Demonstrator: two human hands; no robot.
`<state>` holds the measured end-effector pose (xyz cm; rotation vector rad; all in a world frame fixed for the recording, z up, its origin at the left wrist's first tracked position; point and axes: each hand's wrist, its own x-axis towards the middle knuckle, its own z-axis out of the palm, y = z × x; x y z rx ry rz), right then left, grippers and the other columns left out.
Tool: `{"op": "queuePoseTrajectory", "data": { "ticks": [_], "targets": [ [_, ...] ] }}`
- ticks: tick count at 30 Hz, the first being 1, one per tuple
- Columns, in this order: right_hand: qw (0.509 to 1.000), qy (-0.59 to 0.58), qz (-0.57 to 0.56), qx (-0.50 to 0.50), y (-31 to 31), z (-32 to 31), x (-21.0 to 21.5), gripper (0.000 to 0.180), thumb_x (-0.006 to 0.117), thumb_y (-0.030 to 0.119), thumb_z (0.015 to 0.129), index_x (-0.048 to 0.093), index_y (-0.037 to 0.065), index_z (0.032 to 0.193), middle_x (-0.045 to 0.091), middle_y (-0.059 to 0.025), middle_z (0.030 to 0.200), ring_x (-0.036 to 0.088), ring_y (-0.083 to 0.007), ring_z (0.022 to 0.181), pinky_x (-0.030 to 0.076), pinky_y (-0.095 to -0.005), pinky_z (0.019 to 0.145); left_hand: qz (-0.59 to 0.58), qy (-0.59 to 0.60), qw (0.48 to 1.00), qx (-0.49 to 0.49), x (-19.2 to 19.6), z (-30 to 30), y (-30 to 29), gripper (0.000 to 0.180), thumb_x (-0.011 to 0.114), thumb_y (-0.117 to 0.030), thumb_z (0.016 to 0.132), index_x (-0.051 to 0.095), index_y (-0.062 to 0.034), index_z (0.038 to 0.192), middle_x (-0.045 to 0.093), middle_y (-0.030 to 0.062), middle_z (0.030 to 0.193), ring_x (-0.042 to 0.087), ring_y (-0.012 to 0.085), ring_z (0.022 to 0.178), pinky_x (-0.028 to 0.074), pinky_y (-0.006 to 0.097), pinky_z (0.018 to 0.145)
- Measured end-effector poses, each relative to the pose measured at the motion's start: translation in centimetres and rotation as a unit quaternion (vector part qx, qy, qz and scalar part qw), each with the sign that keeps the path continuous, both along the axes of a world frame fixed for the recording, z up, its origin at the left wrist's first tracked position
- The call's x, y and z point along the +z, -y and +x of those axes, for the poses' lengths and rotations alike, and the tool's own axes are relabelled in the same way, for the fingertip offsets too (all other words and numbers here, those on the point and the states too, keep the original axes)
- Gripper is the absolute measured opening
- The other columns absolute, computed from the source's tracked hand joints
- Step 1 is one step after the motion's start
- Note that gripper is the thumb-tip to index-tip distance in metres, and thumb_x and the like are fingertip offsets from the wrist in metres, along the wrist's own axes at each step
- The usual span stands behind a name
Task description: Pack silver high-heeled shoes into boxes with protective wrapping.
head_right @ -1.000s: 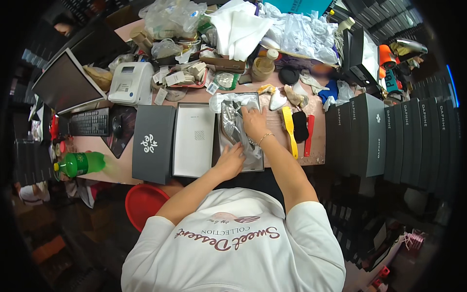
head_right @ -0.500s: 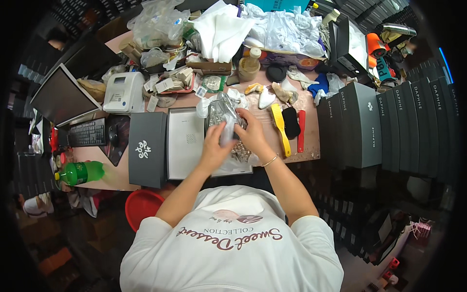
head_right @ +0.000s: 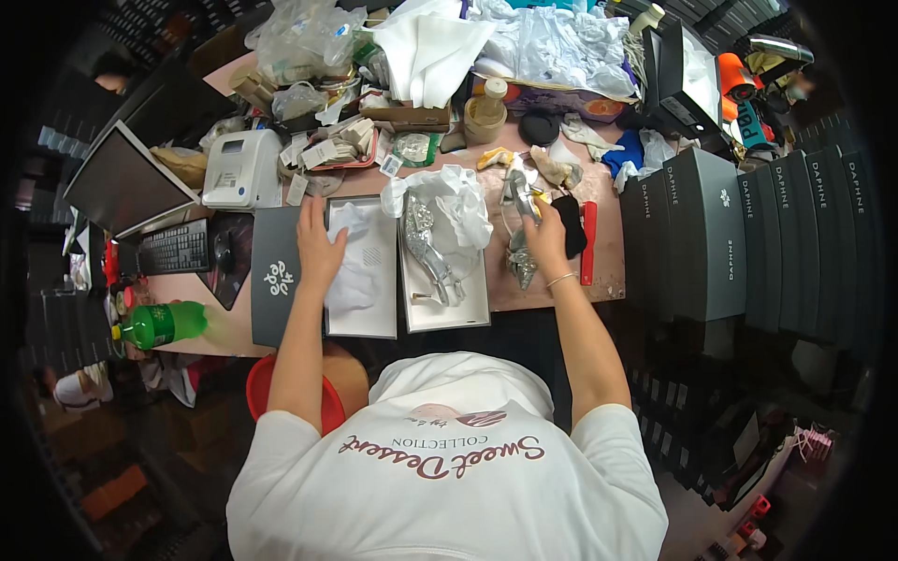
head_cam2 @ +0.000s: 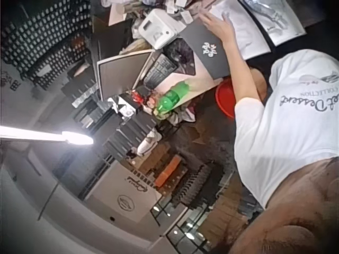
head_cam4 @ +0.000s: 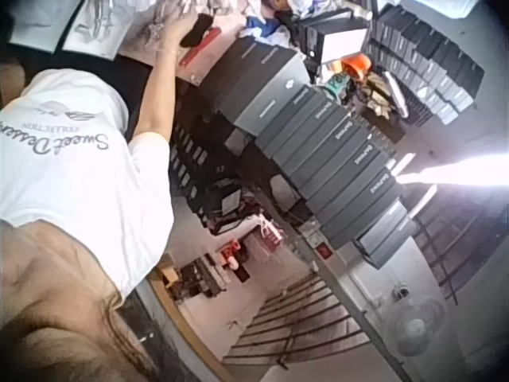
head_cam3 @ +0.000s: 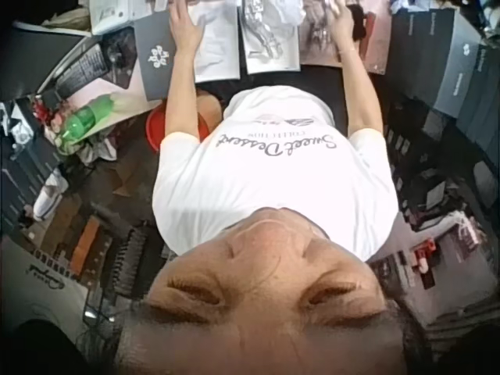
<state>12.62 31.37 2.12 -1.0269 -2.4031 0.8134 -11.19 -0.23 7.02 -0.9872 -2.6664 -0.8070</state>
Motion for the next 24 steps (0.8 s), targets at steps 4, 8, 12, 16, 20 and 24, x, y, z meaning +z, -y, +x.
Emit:
{"op": "queuePoseTrajectory", "data": {
  "ticks": [4, 8, 12, 16, 20, 24],
  "targets": [
    [0.972, -0.01, -0.183, 0.145, 9.2, -4.0, 6.9, 0.037, 0.067, 0.019, 0.082, 0.057, -0.002, 0.111, 0.063, -0.0204, 0.099, 0.062, -0.0345, 0.089, 0.049, -0.0401, 0.078, 0.16, 0.47, 0.865, -0.074, -1.7, 5.1, -1.5, 0.048, 0.064, -0.017, 0.087, 0.046, 0.0027, 0.128, 0.055, 0.0131, 0.119, 0.057, 0.0204, 0.101, 0.048, 0.032, 0.085],
    [0.956, 0.071, -0.181, 0.221, 15.0, -5.0, 1.1, 0.022, 0.064, 0.016, 0.081, 0.056, -0.002, 0.092, 0.063, -0.0212, 0.086, 0.06, -0.0392, 0.077, 0.048, -0.0424, 0.068, 0.287, 0.655, 0.699, 0.018, -3.0, 10.8, -1.6, 0.05, 0.055, -0.026, 0.094, 0.041, 0.0035, 0.132, 0.054, 0.0104, 0.122, 0.054, 0.0157, 0.107, 0.046, 0.03, 0.091],
    [0.942, 0.019, -0.215, 0.258, 17.0, -4.5, 5.6, 0.015, 0.06, 0.013, 0.082, 0.054, 0.0, 0.086, 0.058, -0.0218, 0.079, 0.058, -0.0401, 0.076, 0.045, -0.0458, 0.064, 0.385, 0.659, 0.643, 0.067, -2.3, 12.4, -1.7, 0.055, 0.048, -0.037, 0.097, 0.038, -0.0004, 0.136, 0.052, 0.0101, 0.125, 0.052, 0.0196, 0.114, 0.043, 0.035, 0.095],
    [0.905, 0.028, -0.179, 0.385, 17.9, -4.1, 11.6, 0.016, 0.058, 0.016, 0.084, 0.057, 0.001, 0.088, 0.059, -0.0201, 0.082, 0.059, -0.0388, 0.077, 0.047, -0.0441, 0.067, 0.494, 0.732, 0.467, 0.056, -0.5, 11.7, -2.3, 0.055, 0.03, -0.051, 0.097, 0.048, -0.0085, 0.127, 0.058, 0.0079, 0.118, 0.057, 0.0258, 0.108, 0.046, 0.042, 0.092],
    [0.929, -0.013, -0.113, 0.352, 18.0, -4.7, 12.5, 0.021, 0.062, 0.015, 0.08, 0.058, 0.004, 0.097, 0.06, -0.0156, 0.09, 0.06, -0.0356, 0.077, 0.049, -0.0424, 0.068, 0.537, 0.769, 0.347, -0.005, 0.9, 11.0, -1.7, 0.055, 0.024, -0.052, 0.097, 0.053, -0.0113, 0.121, 0.06, 0.0094, 0.115, 0.059, 0.0252, 0.105, 0.049, 0.04, 0.089],
    [0.934, 0.03, 0.016, 0.354, 17.8, -5.6, 11.2, 0.028, 0.065, 0.016, 0.076, 0.054, 0.006, 0.101, 0.058, -0.0144, 0.096, 0.061, -0.0354, 0.075, 0.049, -0.0431, 0.067, 0.498, 0.785, 0.355, 0.1, 3.1, 12.9, -2.1, 0.057, 0.029, -0.058, 0.095, 0.052, -0.0137, 0.123, 0.059, 0.0063, 0.117, 0.058, 0.0245, 0.107, 0.048, 0.039, 0.092]
  ]
}}
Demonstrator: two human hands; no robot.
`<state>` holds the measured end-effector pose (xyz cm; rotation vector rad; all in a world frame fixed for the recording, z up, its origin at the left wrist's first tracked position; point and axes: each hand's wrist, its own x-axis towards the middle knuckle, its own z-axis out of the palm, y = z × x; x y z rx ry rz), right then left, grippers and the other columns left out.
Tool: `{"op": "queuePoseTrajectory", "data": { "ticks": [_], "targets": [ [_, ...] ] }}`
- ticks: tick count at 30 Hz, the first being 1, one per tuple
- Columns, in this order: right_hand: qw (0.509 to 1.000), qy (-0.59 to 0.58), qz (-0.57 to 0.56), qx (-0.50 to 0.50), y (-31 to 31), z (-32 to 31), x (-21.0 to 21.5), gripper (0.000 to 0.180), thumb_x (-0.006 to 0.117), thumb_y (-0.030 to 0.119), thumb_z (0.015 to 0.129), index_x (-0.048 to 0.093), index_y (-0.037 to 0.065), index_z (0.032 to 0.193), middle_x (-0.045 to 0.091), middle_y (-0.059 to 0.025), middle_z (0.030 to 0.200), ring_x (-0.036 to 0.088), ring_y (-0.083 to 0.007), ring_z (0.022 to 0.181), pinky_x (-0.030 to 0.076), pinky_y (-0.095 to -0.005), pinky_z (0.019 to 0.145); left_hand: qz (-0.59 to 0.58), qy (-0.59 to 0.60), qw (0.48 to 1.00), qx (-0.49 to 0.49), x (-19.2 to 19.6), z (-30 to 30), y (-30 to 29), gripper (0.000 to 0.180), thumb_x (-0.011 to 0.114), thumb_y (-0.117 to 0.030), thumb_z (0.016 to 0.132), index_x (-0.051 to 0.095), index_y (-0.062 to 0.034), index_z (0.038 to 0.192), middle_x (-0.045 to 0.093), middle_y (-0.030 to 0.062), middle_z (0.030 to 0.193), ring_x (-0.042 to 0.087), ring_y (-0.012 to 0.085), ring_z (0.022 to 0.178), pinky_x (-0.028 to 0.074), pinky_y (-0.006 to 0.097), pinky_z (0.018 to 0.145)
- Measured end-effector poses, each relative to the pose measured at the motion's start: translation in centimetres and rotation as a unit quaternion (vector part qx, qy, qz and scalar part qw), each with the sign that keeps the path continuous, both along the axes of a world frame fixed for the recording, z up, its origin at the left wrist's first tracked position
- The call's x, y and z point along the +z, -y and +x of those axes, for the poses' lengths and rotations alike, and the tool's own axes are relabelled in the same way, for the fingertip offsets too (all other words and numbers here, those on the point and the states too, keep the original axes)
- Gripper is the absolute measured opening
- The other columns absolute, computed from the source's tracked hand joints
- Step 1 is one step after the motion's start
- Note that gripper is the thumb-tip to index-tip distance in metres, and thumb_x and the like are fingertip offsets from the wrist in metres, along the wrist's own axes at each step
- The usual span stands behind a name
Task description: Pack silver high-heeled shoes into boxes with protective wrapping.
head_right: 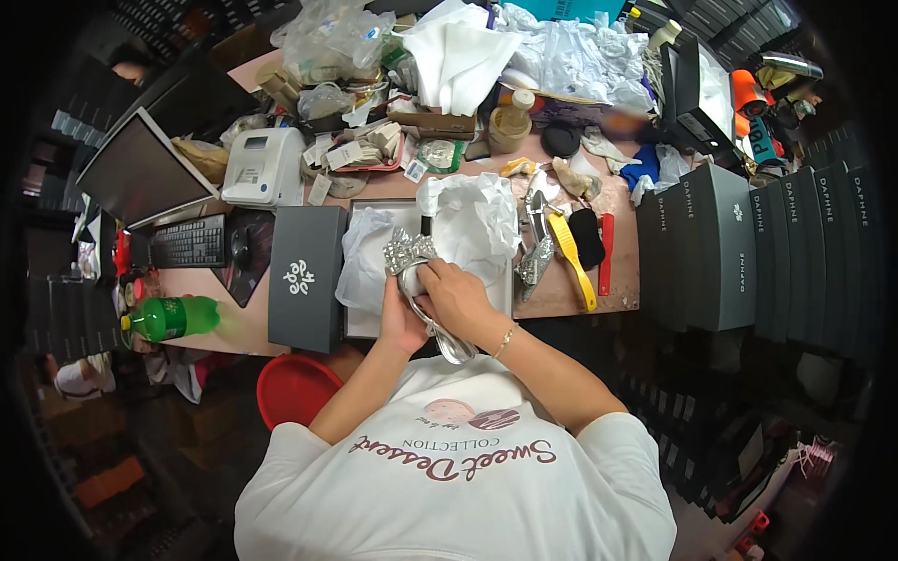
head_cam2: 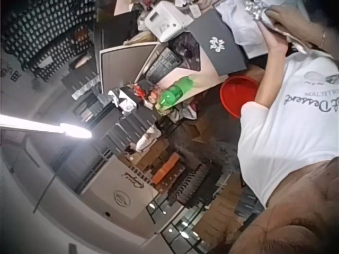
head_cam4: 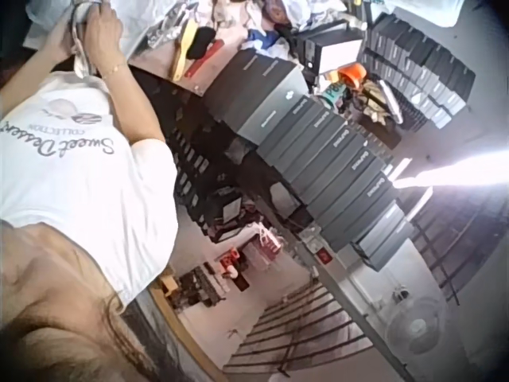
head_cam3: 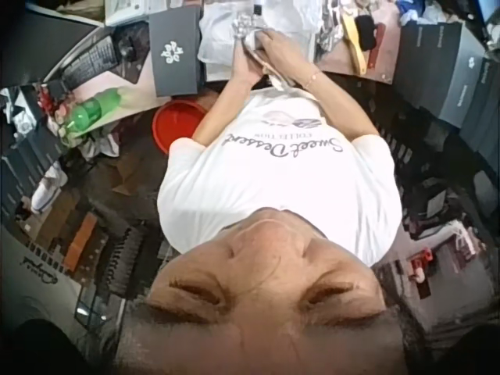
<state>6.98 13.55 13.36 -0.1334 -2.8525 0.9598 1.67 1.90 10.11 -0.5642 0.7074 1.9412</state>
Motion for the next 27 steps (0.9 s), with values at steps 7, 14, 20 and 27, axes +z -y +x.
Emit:
{"op": "queuePoseTrajectory", "data": {
  "ticks": [7, 14, 20, 27],
  "targets": [
    [0.994, 0.042, -0.093, 0.032, -1.7, 0.7, -2.3, 0.019, 0.062, 0.02, 0.078, 0.057, 0.002, 0.082, 0.059, -0.0165, 0.079, 0.06, -0.0346, 0.068, 0.047, -0.0422, 0.061, -0.04, 0.003, 0.998, 0.045, -2.9, 0.7, 1.0, 0.059, 0.033, -0.059, 0.093, 0.049, -0.0144, 0.128, 0.055, 0.0074, 0.125, 0.052, 0.0251, 0.116, 0.042, 0.043, 0.098],
    [0.771, -0.166, -0.58, -0.205, -16.3, -4.6, 3.1, 0.042, 0.051, 0.021, 0.095, 0.042, 0.0, 0.13, 0.055, -0.0159, 0.119, 0.06, -0.0197, 0.097, 0.054, -0.0337, 0.074, -0.012, 0.035, 0.999, 0.009, -4.0, -4.4, 3.0, 0.077, 0.037, -0.074, 0.083, 0.055, -0.0067, 0.116, 0.063, 0.0218, 0.098, 0.063, 0.0347, 0.078, 0.053, 0.048, 0.066],
    [0.992, 0.06, -0.08, -0.071, -12.8, -3.8, -1.5, 0.055, 0.07, 0.023, 0.08, 0.05, 0.001, 0.125, 0.059, -0.0217, 0.113, 0.064, -0.0295, 0.089, 0.05, -0.0354, 0.082, -0.071, -0.048, 0.996, 0.021, -3.2, -6.5, 2.2, 0.082, 0.037, -0.077, 0.08, 0.053, -0.0066, 0.12, 0.063, 0.0226, 0.098, 0.064, 0.0338, 0.079, 0.054, 0.046, 0.068],
    [0.976, 0.133, 0.162, -0.058, -7.8, -1.1, -9.5, 0.032, 0.053, 0.004, 0.077, 0.054, 0.005, 0.109, 0.055, -0.0103, 0.087, 0.062, -0.0299, 0.082, 0.051, -0.0409, 0.063, -0.371, -0.607, 0.701, -0.049, -4.2, -7.1, 1.7, 0.068, 0.063, -0.026, 0.089, 0.028, -0.0028, 0.142, 0.042, 0.0143, 0.136, 0.045, 0.0241, 0.12, 0.041, 0.037, 0.095]
  ]
}}
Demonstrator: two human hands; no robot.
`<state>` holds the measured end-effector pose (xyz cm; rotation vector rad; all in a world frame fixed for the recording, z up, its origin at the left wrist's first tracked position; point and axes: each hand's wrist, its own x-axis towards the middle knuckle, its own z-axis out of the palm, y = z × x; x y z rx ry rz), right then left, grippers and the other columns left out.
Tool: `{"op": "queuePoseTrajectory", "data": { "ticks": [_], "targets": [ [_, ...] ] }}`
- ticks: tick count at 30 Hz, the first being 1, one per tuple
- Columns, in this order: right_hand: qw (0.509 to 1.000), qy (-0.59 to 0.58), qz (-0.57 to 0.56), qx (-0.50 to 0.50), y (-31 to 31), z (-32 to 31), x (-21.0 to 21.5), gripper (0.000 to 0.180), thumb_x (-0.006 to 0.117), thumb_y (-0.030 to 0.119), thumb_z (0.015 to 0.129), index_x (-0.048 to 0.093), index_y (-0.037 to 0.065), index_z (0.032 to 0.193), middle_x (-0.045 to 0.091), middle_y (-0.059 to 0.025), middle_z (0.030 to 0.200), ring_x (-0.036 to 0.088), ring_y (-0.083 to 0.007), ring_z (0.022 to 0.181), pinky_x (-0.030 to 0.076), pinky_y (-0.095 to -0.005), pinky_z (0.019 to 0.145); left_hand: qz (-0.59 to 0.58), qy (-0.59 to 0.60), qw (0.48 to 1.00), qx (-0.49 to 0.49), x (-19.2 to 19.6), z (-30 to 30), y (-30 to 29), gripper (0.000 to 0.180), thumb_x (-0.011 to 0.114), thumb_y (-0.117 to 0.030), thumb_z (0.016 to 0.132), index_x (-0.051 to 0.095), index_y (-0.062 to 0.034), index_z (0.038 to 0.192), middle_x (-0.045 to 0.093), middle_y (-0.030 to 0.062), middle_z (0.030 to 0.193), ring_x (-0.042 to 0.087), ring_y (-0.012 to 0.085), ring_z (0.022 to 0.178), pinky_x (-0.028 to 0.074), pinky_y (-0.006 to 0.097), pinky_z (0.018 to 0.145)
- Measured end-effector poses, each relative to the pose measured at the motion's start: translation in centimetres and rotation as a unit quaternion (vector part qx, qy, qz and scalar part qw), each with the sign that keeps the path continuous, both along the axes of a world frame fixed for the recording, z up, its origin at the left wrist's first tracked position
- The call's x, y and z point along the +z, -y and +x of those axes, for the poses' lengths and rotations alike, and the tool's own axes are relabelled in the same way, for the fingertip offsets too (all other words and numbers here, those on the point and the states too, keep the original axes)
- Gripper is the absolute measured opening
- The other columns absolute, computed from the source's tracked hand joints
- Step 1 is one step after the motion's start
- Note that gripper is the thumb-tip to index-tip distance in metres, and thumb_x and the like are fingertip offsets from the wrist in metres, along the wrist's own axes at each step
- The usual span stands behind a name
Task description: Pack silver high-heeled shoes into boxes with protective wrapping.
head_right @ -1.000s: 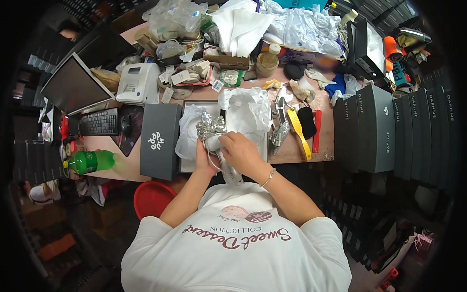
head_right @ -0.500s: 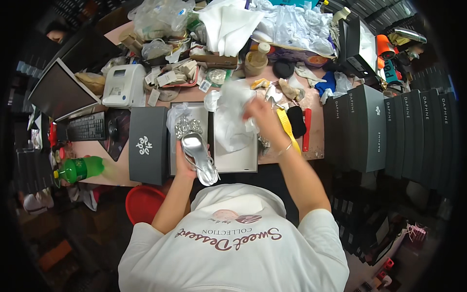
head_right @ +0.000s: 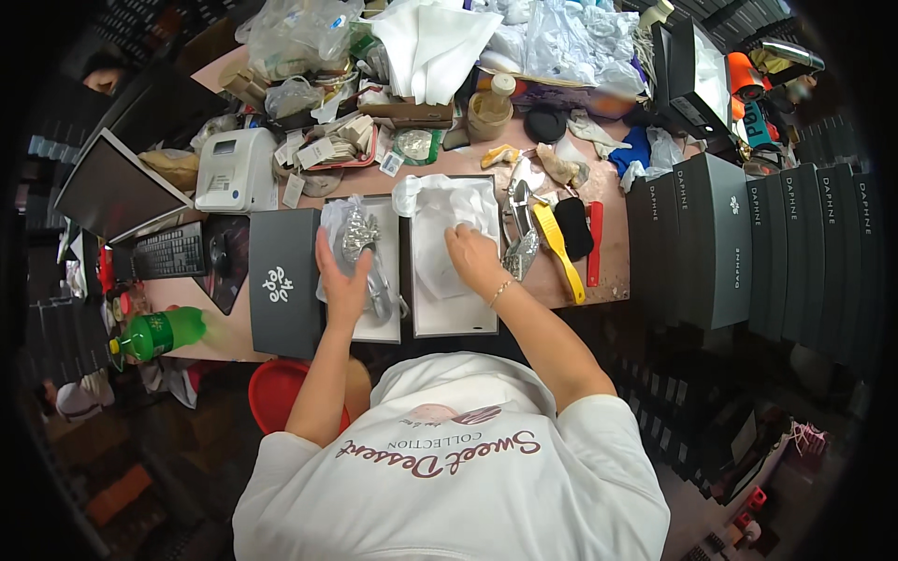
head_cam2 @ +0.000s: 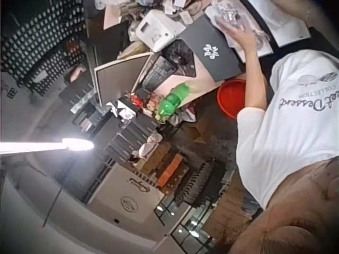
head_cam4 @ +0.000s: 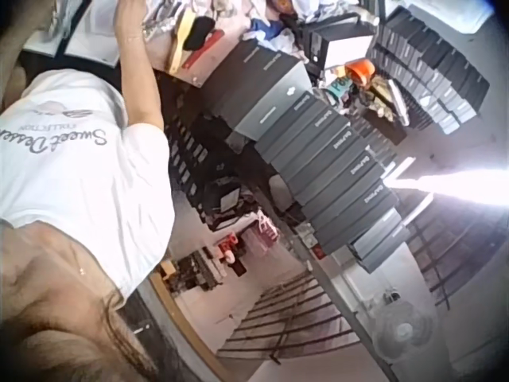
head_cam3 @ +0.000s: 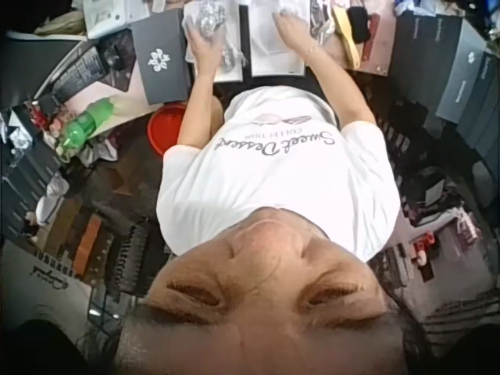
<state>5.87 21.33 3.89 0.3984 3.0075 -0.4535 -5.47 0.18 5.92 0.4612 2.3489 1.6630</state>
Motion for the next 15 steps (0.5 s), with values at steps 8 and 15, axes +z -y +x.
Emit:
{"op": "queuePoseTrajectory", "data": {
  "ticks": [8, 15],
  "targets": [
    [0.92, -0.151, -0.254, 0.258, 7.4, 3.7, 8.8, 0.026, 0.062, 0.007, 0.074, 0.062, 0.009, 0.099, 0.06, -0.0085, 0.105, 0.056, -0.0243, 0.103, 0.045, -0.0394, 0.086, 0.216, 0.396, 0.89, -0.062, -1.1, 4.0, -2.0, 0.04, 0.059, -0.012, 0.09, 0.048, -0.0026, 0.127, 0.056, 0.008, 0.118, 0.055, 0.0143, 0.105, 0.045, 0.029, 0.089],
    [0.988, -0.058, -0.143, -0.019, 0.2, 1.0, 4.8, 0.066, 0.072, 0.009, 0.071, 0.042, 0.01, 0.13, 0.049, -0.0218, 0.124, 0.05, -0.0367, 0.114, 0.046, -0.0419, 0.091, 0.22, 0.357, 0.905, 0.078, -2.0, 1.8, 3.8, 0.03, 0.051, -0.008, 0.093, 0.054, -0.0019, 0.122, 0.06, 0.0087, 0.112, 0.06, 0.0162, 0.099, 0.049, 0.03, 0.086]
  ]
}}
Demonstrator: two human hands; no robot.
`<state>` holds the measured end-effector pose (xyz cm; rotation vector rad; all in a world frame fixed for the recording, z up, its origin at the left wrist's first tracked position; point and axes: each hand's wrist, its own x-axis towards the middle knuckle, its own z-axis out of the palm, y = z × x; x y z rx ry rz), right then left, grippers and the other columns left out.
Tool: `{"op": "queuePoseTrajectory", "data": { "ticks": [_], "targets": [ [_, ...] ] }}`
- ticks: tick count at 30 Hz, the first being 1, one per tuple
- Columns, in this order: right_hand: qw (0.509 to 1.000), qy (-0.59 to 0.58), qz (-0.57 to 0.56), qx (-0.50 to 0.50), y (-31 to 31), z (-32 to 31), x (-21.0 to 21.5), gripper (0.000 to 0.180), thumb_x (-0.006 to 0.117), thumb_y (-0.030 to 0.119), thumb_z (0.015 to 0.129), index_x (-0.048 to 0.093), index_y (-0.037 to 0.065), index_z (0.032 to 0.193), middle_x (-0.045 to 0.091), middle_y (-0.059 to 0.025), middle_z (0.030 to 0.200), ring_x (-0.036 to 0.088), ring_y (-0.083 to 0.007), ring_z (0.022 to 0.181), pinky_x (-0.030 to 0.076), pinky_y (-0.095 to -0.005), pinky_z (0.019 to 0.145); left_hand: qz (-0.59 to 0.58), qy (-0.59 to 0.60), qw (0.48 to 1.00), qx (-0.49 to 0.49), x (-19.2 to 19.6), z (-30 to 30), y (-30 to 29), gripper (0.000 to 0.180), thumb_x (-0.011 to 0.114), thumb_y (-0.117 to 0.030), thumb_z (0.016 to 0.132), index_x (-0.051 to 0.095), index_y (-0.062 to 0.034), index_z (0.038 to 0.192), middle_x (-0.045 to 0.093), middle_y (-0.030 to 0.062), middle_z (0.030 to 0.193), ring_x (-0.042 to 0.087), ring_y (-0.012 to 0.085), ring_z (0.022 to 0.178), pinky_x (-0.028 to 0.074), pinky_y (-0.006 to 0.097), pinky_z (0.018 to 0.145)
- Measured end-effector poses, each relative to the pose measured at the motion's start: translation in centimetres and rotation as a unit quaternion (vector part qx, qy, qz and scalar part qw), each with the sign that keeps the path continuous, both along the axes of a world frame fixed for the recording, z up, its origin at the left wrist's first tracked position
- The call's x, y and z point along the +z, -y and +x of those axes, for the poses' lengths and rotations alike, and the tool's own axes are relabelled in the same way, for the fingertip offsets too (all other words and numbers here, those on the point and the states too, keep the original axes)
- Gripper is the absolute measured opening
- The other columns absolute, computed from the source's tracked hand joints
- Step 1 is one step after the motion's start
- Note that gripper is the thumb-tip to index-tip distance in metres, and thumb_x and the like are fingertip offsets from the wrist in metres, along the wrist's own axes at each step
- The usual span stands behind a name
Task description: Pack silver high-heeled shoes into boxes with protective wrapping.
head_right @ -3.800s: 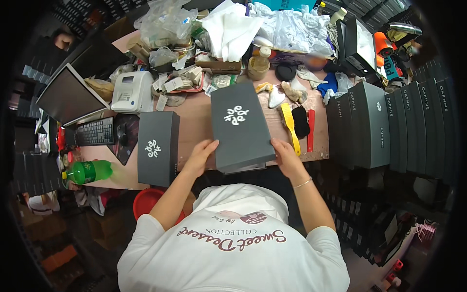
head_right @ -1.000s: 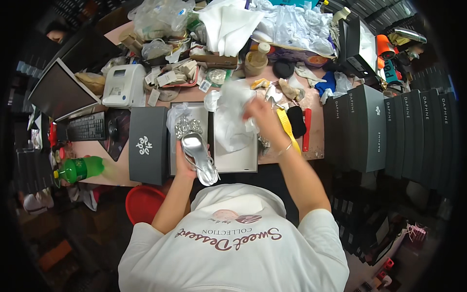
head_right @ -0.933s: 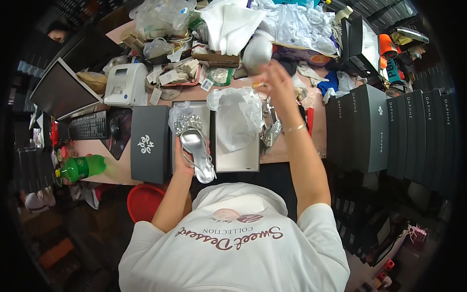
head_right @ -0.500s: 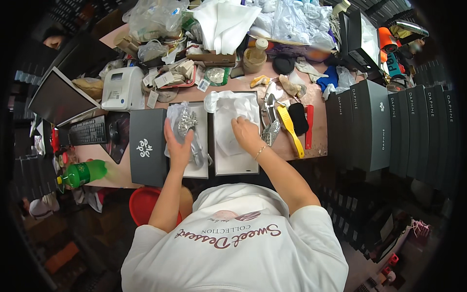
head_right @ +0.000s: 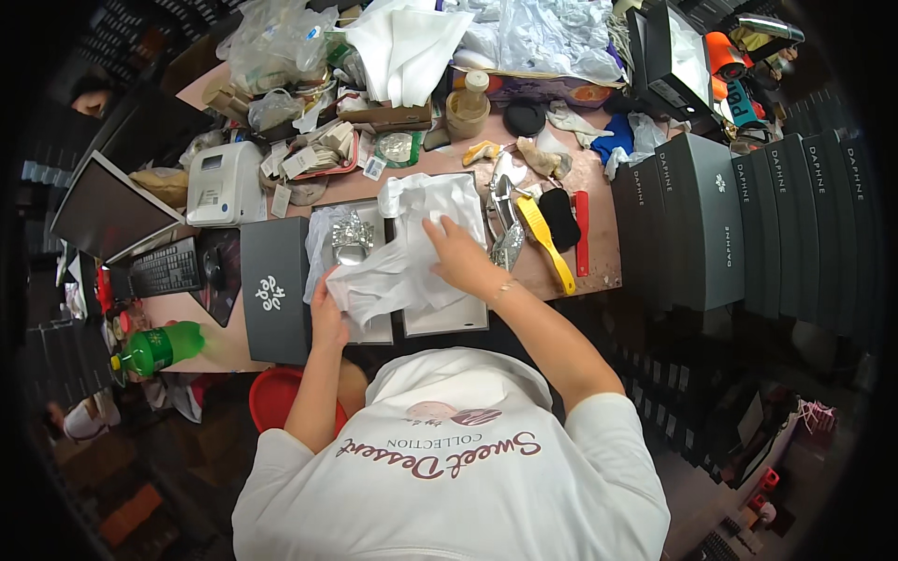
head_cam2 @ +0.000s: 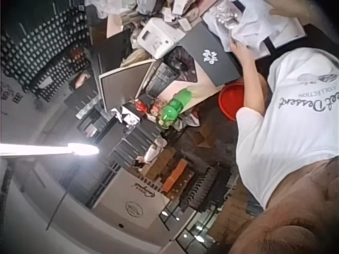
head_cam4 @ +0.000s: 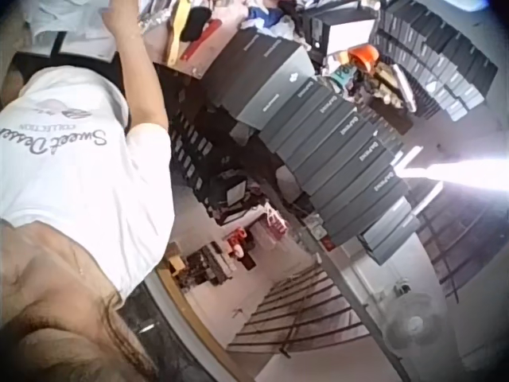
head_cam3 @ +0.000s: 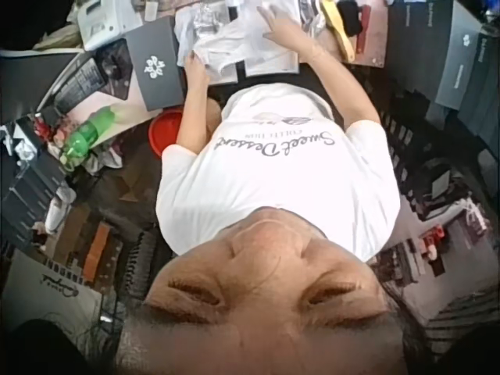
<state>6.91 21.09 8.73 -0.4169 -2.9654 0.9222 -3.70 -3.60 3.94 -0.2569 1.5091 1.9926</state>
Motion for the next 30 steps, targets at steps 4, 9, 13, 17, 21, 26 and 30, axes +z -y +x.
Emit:
{"op": "queuePoseTrajectory", "data": {
  "ticks": [4, 9, 13, 17, 21, 26, 30],
  "targets": [
    [0.993, 0.091, 0.071, 0.035, 0.9, -0.2, -9.2, 0.054, 0.069, 0.007, 0.071, 0.048, 0.007, 0.12, 0.052, -0.0225, 0.112, 0.052, -0.0388, 0.107, 0.048, -0.0403, 0.086, -0.007, -0.054, 0.994, 0.091, 0.0, -0.3, 1.9, 0.029, 0.047, -0.008, 0.095, 0.053, 0.0018, 0.122, 0.06, 0.0111, 0.114, 0.059, 0.0188, 0.101, 0.049, 0.031, 0.088],
    [0.996, -0.06, -0.059, -0.018, -0.2, -0.3, -4.9, 0.032, 0.063, 0.0, 0.069, 0.053, 0.003, 0.099, 0.055, -0.0174, 0.095, 0.056, -0.0365, 0.091, 0.047, -0.043, 0.079, -0.09, -0.095, 0.987, 0.09, -3.1, 0.8, 4.4, 0.03, 0.046, -0.009, 0.096, 0.052, 0.0064, 0.121, 0.059, 0.0118, 0.114, 0.058, 0.0181, 0.101, 0.046, 0.029, 0.089],
    [0.966, -0.207, -0.028, -0.155, -7.6, 1.6, 5.4, 0.035, 0.062, -0.006, 0.068, 0.051, -0.001, 0.101, 0.056, -0.0176, 0.088, 0.057, -0.036, 0.084, 0.047, -0.0408, 0.075, -0.077, -0.077, 0.99, 0.087, -3.9, 0.5, 4.1, 0.029, 0.049, -0.01, 0.095, 0.053, 0.0055, 0.12, 0.059, 0.0101, 0.111, 0.057, 0.0158, 0.098, 0.046, 0.027, 0.086],
    [0.982, -0.143, -0.023, -0.121, -10.8, 2.1, 6.9, 0.059, 0.063, -0.005, 0.066, 0.046, 0.001, 0.122, 0.054, -0.0207, 0.116, 0.058, -0.0335, 0.102, 0.047, -0.0385, 0.087, -0.086, -0.082, 0.99, 0.069, -4.2, 0.0, 3.8, 0.031, 0.05, -0.014, 0.095, 0.052, 0.0045, 0.121, 0.06, 0.01, 0.112, 0.058, 0.0163, 0.099, 0.047, 0.028, 0.087],
    [0.995, -0.062, -0.071, 0.005, -4.6, -3.7, 3.8, 0.072, 0.066, 0.0, 0.066, 0.041, 0.008, 0.133, 0.045, -0.0214, 0.132, 0.055, -0.0367, 0.109, 0.046, -0.0399, 0.093, 0.009, 0.031, 0.998, 0.057, -0.7, -0.6, 3.3, 0.037, 0.053, -0.02, 0.095, 0.049, 0.003, 0.124, 0.058, 0.0117, 0.117, 0.056, 0.0192, 0.105, 0.044, 0.031, 0.092],
    [1.0, 0.003, 0.003, 0.023, -3.1, -7.4, -6.4, 0.047, 0.068, 0.007, 0.069, 0.052, 0.005, 0.113, 0.055, -0.0183, 0.107, 0.055, -0.0377, 0.099, 0.046, -0.042, 0.083, -0.3, -0.292, 0.888, -0.188, 0.1, 0.2, 4.8, 0.048, 0.061, -0.024, 0.089, 0.047, 0.003, 0.127, 0.056, 0.0181, 0.119, 0.055, 0.0256, 0.109, 0.042, 0.036, 0.095],
    [0.981, -0.156, -0.025, -0.108, -7.6, -2.6, 1.2, 0.039, 0.07, 0.006, 0.069, 0.054, 0.003, 0.105, 0.056, -0.0163, 0.098, 0.056, -0.0348, 0.093, 0.047, -0.0418, 0.079, -0.339, -0.314, 0.874, -0.147, 1.5, 0.9, 3.8, 0.034, 0.06, -0.02, 0.088, 0.057, 0.0036, 0.112, 0.059, 0.0204, 0.104, 0.058, 0.0331, 0.099, 0.045, 0.037, 0.086]
  ]
}}
